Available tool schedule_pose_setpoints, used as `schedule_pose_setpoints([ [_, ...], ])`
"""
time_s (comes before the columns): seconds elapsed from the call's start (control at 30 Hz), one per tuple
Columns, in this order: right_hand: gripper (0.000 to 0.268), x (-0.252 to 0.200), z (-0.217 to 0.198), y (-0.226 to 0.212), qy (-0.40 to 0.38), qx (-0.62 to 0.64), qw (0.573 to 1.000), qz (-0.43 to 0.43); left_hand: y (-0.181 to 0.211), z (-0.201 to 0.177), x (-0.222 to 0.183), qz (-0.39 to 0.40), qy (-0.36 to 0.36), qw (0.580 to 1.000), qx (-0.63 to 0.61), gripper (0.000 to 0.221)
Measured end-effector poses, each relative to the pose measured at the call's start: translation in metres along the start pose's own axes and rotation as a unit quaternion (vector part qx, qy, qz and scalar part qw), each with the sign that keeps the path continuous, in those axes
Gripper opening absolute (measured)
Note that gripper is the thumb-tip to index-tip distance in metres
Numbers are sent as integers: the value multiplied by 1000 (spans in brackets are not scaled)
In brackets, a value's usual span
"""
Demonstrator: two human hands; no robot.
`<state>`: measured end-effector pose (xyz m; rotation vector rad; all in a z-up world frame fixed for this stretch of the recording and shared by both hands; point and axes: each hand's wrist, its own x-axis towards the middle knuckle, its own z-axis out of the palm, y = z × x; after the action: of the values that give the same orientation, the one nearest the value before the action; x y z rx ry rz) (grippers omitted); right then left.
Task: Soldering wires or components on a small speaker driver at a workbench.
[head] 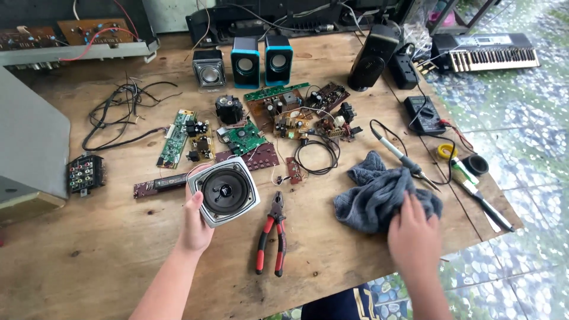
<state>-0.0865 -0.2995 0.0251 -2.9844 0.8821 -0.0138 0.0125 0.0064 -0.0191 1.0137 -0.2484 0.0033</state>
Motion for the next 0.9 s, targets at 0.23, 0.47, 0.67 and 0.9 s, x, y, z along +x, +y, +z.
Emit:
schedule_pose_setpoints([
  [0.23, 42, -4, 21, -3, 79, 164, 971, -154, -2, -2, 1, -2, -11, 1000, -7, 50],
  [0.47, 27, 71, 37, 55, 321, 47, 934, -153, -2, -1, 2, 34, -22, 999, 4, 47],
  [0.67, 33, 120, 41, 46, 60, -13, 995, -83, 11, 6, -4, 63, -29, 988, 136, 49],
  [0.9, 23, 248, 193, 130, 111, -29, 982, -150, 12, 3, -6, 121, -72, 960, 244, 53],
])
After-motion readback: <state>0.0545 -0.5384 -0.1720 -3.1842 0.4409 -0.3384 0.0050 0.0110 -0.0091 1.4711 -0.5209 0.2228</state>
